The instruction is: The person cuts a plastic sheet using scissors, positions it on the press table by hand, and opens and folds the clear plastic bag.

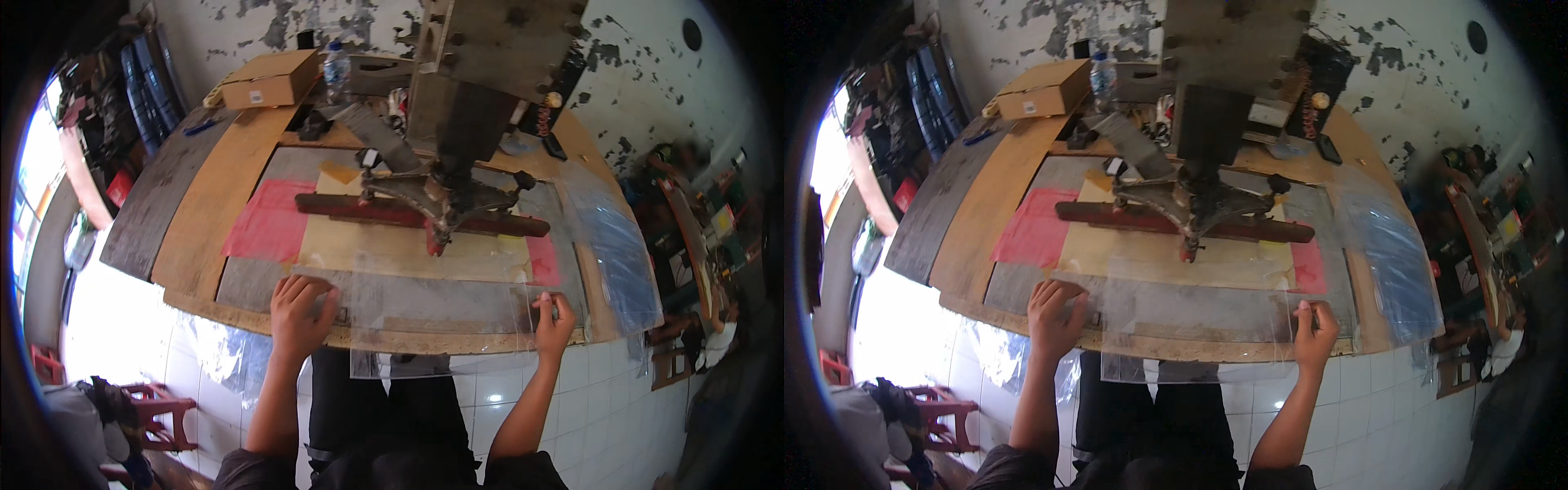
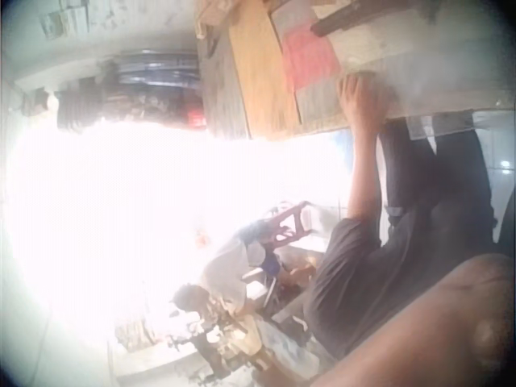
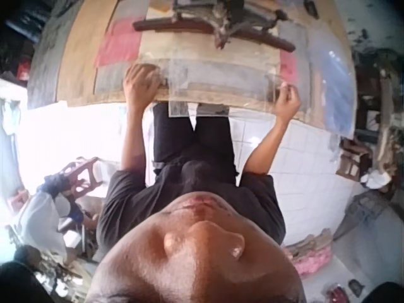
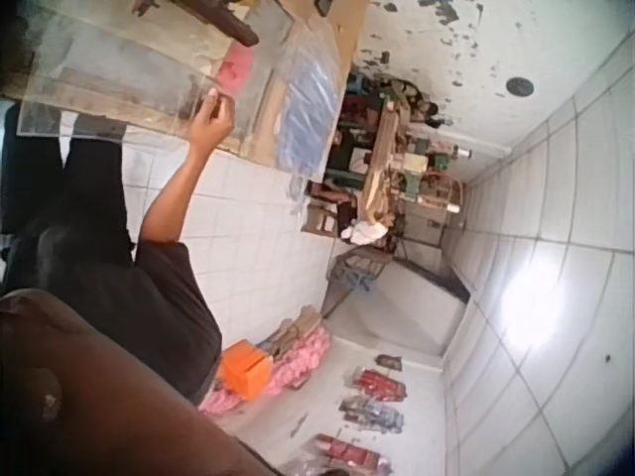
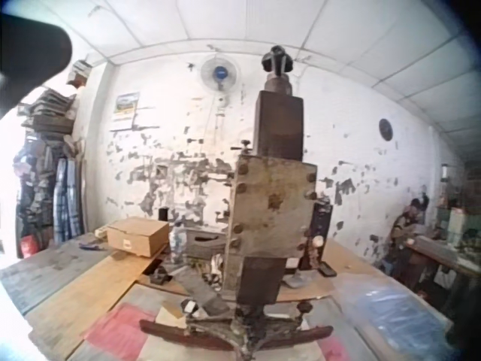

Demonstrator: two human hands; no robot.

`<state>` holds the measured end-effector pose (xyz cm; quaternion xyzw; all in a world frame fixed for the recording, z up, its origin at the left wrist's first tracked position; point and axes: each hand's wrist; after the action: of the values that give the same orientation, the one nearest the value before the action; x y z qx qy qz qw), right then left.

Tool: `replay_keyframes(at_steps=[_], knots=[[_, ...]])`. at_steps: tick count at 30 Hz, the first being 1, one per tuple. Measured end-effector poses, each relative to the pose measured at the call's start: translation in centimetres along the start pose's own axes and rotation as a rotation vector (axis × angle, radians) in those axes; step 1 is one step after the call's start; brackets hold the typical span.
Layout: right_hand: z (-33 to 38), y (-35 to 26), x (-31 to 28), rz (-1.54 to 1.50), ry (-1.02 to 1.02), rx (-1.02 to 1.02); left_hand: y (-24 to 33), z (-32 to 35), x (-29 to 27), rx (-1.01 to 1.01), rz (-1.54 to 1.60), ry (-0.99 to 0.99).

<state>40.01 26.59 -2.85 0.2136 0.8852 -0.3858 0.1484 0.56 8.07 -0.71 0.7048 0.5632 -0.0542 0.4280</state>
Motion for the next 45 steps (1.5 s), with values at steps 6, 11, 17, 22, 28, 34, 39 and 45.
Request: replay_keyframes(at_steps=[6, 11, 17, 22, 28, 34, 39, 45], knots=[[-0.1, -0.6, -0.6, -0.053, 0.029, 0.085, 0.0, -0.1, 0.3, 0.0, 0.025, -0.002], [0.3, 0.3, -0.6, -0.044, 0.064, 0.107, -0.2, 0.3, 0.5, 0.006, 0.005, 0.009], [0.5, 0.5, -0.5, -0.034, 0.027, 0.077, -0.1, 0.5, 0.4, -0.016, 0.016, 0.02], [0.8, 1.4, -0.6, -0.033, 0.03, 0.066, 0.1, 0.5, 0.5, -0.041, 0.008, 0.03], [0.7, 1.2, -0.6, -0.053, 0.035, 0.053, 0.0, 0.4, 0.6, -0.042, 0.024, 0.028], [0.8, 1.6, -0.7, -0.065, 0.024, 0.059, 0.1, 0.4, 0.6, -0.056, 0.019, 0.027], [0.8, 1.4, -0.7, -0.042, 0.021, 0.056, 0.3, 0.4, 0.5, -0.062, 0.021, 0.029], [0.8, 1.4, -0.6, -0.046, 0.029, 0.038, 0.2, 0.5, 0.5, -0.079, 0.024, 0.016]])
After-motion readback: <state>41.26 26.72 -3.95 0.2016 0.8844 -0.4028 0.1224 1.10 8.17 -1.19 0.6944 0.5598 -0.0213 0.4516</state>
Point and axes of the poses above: each hand's wrist, its own z-axis away from the middle knuckle, its own x-axis out of the palm, y = z × x, and after that the axes turned 9 degrees about -x, right-handed
